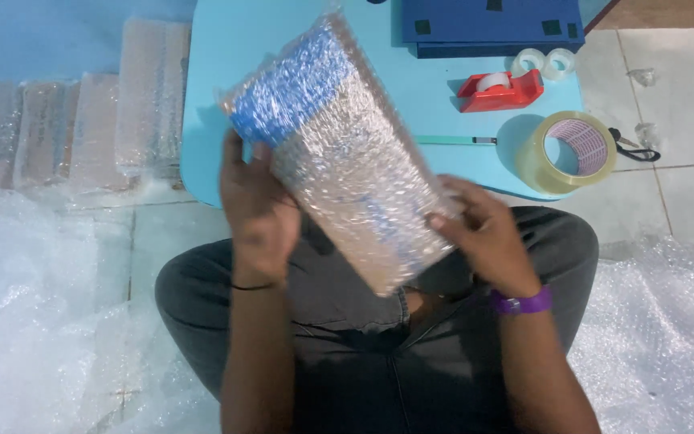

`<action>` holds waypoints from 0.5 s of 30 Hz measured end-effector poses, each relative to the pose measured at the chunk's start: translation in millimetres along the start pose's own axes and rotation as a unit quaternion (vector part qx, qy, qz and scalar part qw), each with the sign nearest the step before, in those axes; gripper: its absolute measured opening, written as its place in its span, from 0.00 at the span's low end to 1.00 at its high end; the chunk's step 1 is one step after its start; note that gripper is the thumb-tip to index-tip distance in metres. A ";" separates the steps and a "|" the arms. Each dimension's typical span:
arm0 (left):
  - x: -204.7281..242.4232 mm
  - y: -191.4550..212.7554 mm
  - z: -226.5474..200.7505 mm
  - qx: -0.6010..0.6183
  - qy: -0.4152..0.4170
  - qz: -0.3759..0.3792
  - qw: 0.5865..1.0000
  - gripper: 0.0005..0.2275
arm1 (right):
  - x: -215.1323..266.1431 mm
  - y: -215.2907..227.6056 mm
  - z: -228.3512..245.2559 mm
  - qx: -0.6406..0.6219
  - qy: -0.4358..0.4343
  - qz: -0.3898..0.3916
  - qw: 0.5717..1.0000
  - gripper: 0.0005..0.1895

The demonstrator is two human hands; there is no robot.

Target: Wrapping a small rectangular item in multiple layers of bubble wrap and securing it with adhesive tape.

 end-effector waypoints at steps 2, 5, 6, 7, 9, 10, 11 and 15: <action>-10.1 -7.8 -18.6 -0.055 0.012 0.043 0.997 0.21 | -7.8 29.2 -4.3 -0.053 -0.009 -0.024 0.998 0.32; -15.9 -13.9 -32.4 -0.117 0.059 0.098 0.986 0.26 | -16.4 65.1 2.5 -0.213 -0.011 -0.068 0.975 0.24; -14.9 -12.9 -32.4 -0.126 0.096 0.106 0.982 0.27 | -17.9 76.1 4.9 -0.319 -0.008 -0.086 0.944 0.16; -14.1 -13.2 -29.7 -0.127 0.097 0.108 0.981 0.27 | -21.3 77.0 9.6 -0.321 -0.007 -0.088 0.943 0.16; -6.5 -19.2 -21.1 -0.141 0.118 0.166 0.969 0.39 | -26.1 81.0 32.8 -0.352 0.071 -0.085 0.930 0.30; -4.0 -13.2 -18.7 -0.140 0.119 0.169 0.968 0.39 | -31.2 79.2 36.9 -0.351 0.073 -0.088 0.929 0.30; 3.5 -19.4 -15.1 -0.098 0.124 0.229 0.961 0.33 | -37.7 71.5 43.4 -0.378 0.079 -0.052 0.921 0.28; 0.2 6.6 -1.2 -0.074 0.085 0.188 0.976 0.11 | -56.9 55.7 45.6 -0.348 0.058 -0.018 0.936 0.32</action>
Point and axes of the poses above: each hand's wrist, its own x-axis away from the middle knuckle, its own y-axis out of the back of the hand, z = x × y, the point moved 10 cm from there along -x, towards the middle knuckle, and after that the axes turned 8 degrees about -y, right-handed, at the moved point
